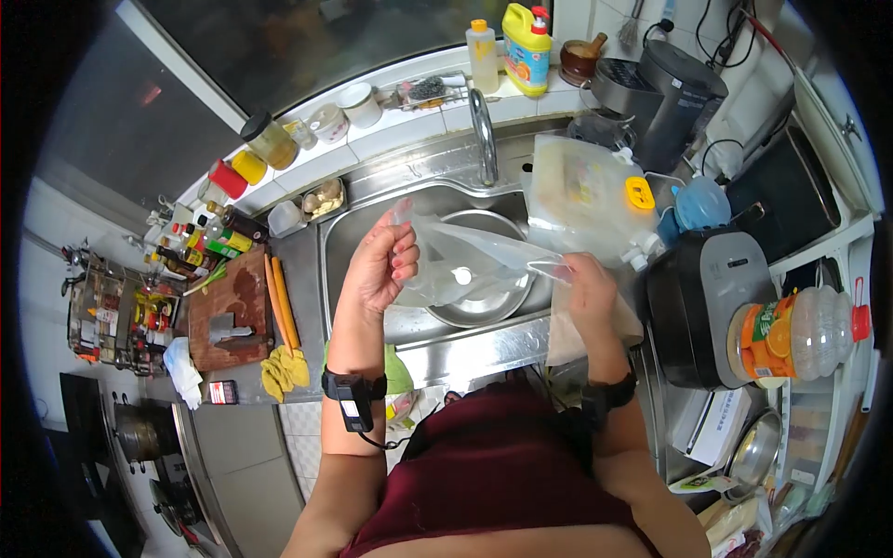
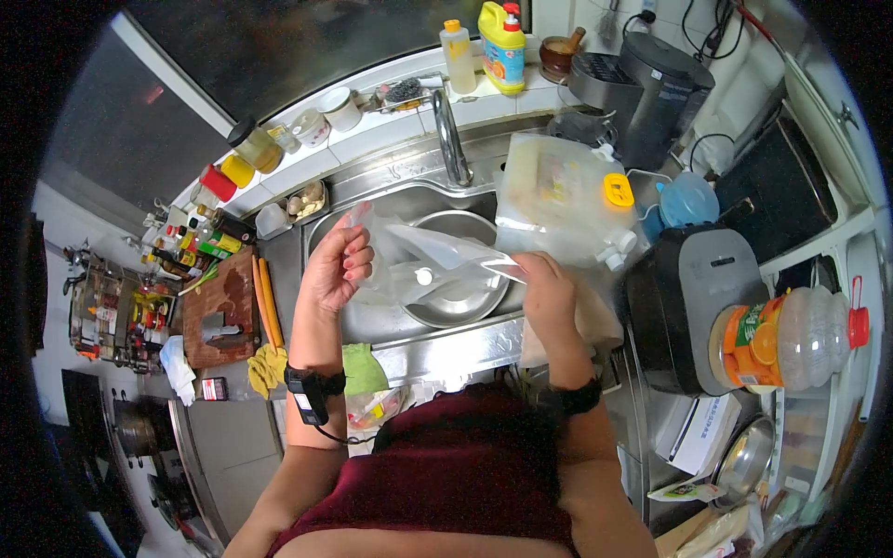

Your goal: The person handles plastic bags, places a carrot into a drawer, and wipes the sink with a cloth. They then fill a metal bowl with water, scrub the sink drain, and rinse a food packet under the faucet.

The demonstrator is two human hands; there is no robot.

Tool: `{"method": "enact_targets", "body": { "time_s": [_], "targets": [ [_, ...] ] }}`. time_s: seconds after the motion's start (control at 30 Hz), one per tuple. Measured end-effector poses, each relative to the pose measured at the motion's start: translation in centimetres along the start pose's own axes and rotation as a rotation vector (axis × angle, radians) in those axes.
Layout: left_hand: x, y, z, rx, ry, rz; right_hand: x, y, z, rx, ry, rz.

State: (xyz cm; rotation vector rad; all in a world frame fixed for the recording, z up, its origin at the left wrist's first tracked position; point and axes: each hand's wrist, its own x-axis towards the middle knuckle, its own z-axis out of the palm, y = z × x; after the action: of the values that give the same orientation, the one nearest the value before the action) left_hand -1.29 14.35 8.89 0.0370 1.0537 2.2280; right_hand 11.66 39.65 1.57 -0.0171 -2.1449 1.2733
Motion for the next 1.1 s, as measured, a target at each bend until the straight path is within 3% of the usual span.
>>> {"method": "enact_targets", "body": {
  "time_s": [0.13, 0.3, 0.37, 0.47, 0.5, 0.57, 0.6, 0.7, 0.8, 0.93, 1.03, 1.1],
  "targets": [
    [-0.5, -0.1, 0.6, 0.0, -0.022, -0.024, 0.9, -0.1, 0.5, -0.084, -0.16, -0.075],
    [-0.5, -1.4, 2.3, 0.035, -0.105, -0.104, 2.6, -0.7, 6.9, -0.351, -0.249, -0.407],
    [-0.4, -2.0, 2.9, 0.061, -0.081, -0.1, 2.7, -0.2, 9.9, -0.411, -0.503, -0.451],
    [-0.4, -2.1, 3.2, 0.075, -0.06, -0.103, 2.6, -1.3, 10.2, -0.173, -0.391, -0.385],
    [-0.5, -2.1, 2.8, 0.067, -0.061, -0.107, 2.8, -1.2, 8.9, -0.094, -0.247, -0.393],
    [-0.5, -2.0, 2.4, 0.039, -0.043, -0.103, 2.9, -0.3, 6.4, 0.127, -0.064, -0.148],
    [-0.4, -2.0, 2.2, 0.034, -0.035, -0.103, 3.6, 1.1, 5.0, 0.026, 0.012, -0.16],
    [-0.1, -2.3, 2.1, 0.023, -0.022, -0.111, 5.5, 5.2, 0.7, -0.601, -0.056, 0.014],
    [-0.1, -2.7, 2.5, 0.021, -0.02, -0.133, 5.9, 10.3, -1.0, -0.822, -0.11, 0.024],
    [0.2, -2.8, 2.9, 0.027, -0.022, -0.138, 5.6, 11.4, -1.3, -0.846, -0.304, 0.184],
    [0.4, -2.9, 2.8, 0.03, -0.003, -0.138, 4.8, 11.4, -0.7, -0.906, -0.334, 0.09],
    [0.6, -2.9, 2.8, 0.034, 0.008, -0.135, 4.2, 13.3, -0.4, -0.921, -0.207, -0.072]
  ]
}}
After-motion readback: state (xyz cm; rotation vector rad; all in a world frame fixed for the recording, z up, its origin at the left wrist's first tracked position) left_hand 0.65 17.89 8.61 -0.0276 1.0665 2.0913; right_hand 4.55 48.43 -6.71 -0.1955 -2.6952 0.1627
